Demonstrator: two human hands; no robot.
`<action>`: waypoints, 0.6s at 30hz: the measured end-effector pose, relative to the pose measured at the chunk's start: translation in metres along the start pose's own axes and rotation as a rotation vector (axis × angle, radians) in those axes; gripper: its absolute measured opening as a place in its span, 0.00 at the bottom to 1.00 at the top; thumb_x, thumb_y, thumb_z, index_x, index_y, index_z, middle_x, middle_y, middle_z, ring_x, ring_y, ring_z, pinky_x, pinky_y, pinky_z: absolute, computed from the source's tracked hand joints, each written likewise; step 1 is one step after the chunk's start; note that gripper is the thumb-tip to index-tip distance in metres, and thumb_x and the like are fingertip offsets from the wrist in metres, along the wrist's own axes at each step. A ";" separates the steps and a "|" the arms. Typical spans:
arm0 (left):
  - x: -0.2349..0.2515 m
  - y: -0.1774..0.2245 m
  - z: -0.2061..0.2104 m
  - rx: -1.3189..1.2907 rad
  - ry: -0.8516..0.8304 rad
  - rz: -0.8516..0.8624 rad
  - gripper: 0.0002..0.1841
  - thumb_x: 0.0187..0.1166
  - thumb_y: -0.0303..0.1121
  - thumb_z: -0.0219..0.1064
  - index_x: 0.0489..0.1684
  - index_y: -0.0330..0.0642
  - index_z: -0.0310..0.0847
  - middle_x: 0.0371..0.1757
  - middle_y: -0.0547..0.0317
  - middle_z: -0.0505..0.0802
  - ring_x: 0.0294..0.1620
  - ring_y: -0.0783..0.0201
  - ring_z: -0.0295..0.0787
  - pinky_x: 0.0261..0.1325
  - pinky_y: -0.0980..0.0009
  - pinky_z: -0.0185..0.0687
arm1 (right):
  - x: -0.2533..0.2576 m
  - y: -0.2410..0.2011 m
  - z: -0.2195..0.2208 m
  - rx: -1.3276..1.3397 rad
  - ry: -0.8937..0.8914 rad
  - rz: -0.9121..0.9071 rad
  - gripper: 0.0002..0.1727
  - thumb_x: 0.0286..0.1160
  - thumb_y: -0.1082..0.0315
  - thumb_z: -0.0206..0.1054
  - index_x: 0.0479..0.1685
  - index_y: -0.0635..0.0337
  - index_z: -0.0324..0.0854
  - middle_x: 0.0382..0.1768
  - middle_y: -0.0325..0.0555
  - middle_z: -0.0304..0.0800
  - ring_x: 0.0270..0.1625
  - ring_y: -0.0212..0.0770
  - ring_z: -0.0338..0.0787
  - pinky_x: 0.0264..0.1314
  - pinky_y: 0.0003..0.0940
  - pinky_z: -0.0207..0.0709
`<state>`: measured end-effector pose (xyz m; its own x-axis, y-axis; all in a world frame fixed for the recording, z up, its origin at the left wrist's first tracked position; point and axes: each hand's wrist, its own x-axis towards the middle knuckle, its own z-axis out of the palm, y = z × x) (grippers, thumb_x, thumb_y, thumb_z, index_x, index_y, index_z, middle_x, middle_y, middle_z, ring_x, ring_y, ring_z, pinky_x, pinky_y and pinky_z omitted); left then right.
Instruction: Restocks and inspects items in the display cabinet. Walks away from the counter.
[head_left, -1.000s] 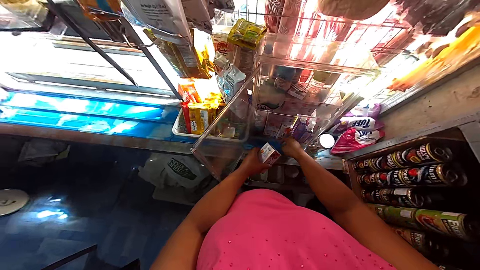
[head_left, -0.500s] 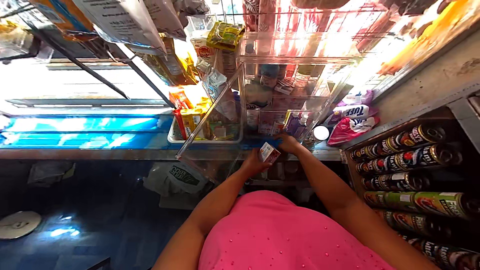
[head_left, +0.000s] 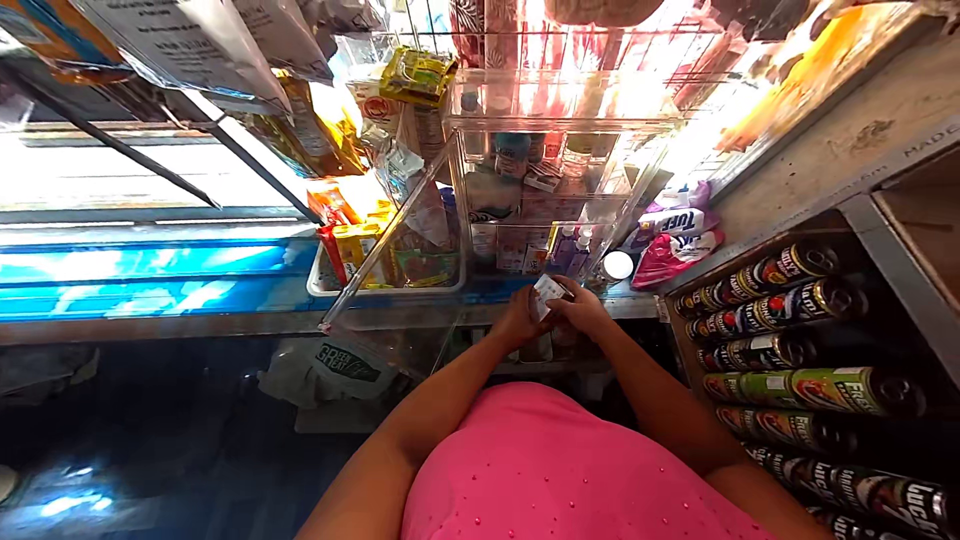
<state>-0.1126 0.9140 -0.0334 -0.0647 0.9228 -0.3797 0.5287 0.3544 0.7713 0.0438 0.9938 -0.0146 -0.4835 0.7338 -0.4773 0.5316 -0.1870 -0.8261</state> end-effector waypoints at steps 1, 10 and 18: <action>0.001 0.001 0.000 -0.009 -0.005 0.023 0.50 0.74 0.45 0.78 0.93 0.39 0.49 0.87 0.35 0.67 0.81 0.43 0.74 0.81 0.49 0.72 | 0.001 0.000 -0.005 -0.055 0.043 -0.036 0.35 0.83 0.61 0.70 0.89 0.50 0.63 0.51 0.61 0.91 0.40 0.49 0.93 0.49 0.47 0.87; 0.000 -0.018 -0.002 -0.012 -0.025 -0.038 0.45 0.80 0.46 0.73 0.94 0.44 0.49 0.86 0.35 0.68 0.82 0.42 0.72 0.81 0.47 0.72 | 0.018 -0.025 -0.018 -0.559 0.425 -0.140 0.43 0.82 0.52 0.70 0.95 0.50 0.52 0.52 0.65 0.92 0.54 0.68 0.92 0.59 0.69 0.80; -0.001 -0.027 -0.010 -0.016 0.014 -0.037 0.43 0.81 0.44 0.72 0.93 0.41 0.51 0.84 0.33 0.71 0.81 0.41 0.74 0.81 0.46 0.72 | 0.048 -0.027 -0.003 -0.646 0.357 -0.048 0.41 0.83 0.52 0.69 0.94 0.46 0.54 0.58 0.66 0.90 0.58 0.70 0.91 0.60 0.69 0.80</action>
<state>-0.1354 0.9047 -0.0480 -0.0960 0.9111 -0.4008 0.5118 0.3905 0.7652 0.0083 1.0363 -0.0141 -0.3195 0.9199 -0.2275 0.8722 0.1916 -0.4501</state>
